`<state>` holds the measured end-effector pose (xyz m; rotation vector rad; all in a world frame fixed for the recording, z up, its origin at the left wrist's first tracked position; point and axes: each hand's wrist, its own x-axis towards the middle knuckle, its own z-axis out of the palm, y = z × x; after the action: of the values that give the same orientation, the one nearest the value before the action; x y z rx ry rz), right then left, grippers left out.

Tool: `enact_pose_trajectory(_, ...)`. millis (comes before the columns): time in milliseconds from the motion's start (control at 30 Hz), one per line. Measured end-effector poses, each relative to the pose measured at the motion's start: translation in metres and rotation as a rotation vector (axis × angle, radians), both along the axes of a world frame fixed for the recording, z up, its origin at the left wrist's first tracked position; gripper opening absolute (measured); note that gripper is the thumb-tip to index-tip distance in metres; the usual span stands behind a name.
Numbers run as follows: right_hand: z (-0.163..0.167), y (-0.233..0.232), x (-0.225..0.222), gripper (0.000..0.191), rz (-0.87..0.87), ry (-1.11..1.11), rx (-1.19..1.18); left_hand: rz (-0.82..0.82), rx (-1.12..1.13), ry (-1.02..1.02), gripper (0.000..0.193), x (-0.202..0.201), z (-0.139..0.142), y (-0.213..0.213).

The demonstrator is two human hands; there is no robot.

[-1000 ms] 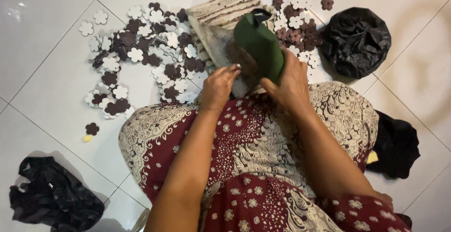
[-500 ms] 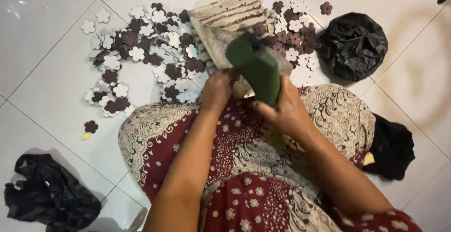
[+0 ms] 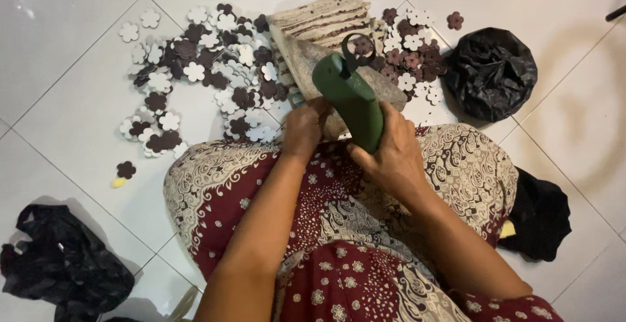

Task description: The person sits on the floor and repeatedly rubs small flower-shaped craft pieces against a green handheld tool to smooth their edges. The person handles the pieces one at a time, alternating between white and brown items, and places them back on the floor after treatment.

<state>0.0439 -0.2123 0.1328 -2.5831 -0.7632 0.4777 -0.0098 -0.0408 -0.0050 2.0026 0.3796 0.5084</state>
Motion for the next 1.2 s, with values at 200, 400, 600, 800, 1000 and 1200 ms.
enact_pose_trajectory(200, 0.014, -0.018, 0.000, 0.088, -0.055, 0.140, 0.405, -0.079, -0.210, 0.237, 0.026, -0.003, -0.015, -0.001)
enact_pose_trajectory(400, -0.018, -0.050, 0.003, 0.035, 0.002, 0.050, 0.857, -0.009, 0.020, 0.198, 0.014, 0.006, -0.018, -0.003)
enact_pose_trajectory(600, -0.023, -0.013, 0.001, 0.091, -0.065, 0.257, 0.006, -0.072, 0.210, 0.105, 0.014, 0.000, -0.008, 0.005)
enact_pose_trajectory(800, 0.021, 0.007, 0.004, 0.096, -0.081, 0.248, 0.007, -0.040, 0.304, 0.054, 0.013, 0.002, -0.018, 0.007)
enact_pose_trajectory(1000, 0.014, -0.039, 0.000, 0.072, 0.000, 0.104, 0.728, -0.024, -0.116, 0.319, 0.016, 0.007, -0.021, -0.002)
enact_pose_trajectory(1200, -0.020, -0.021, 0.004, 0.082, 0.194, -0.223, 0.623, -0.020, 0.169, -0.130, 0.015, 0.003, -0.011, 0.003)
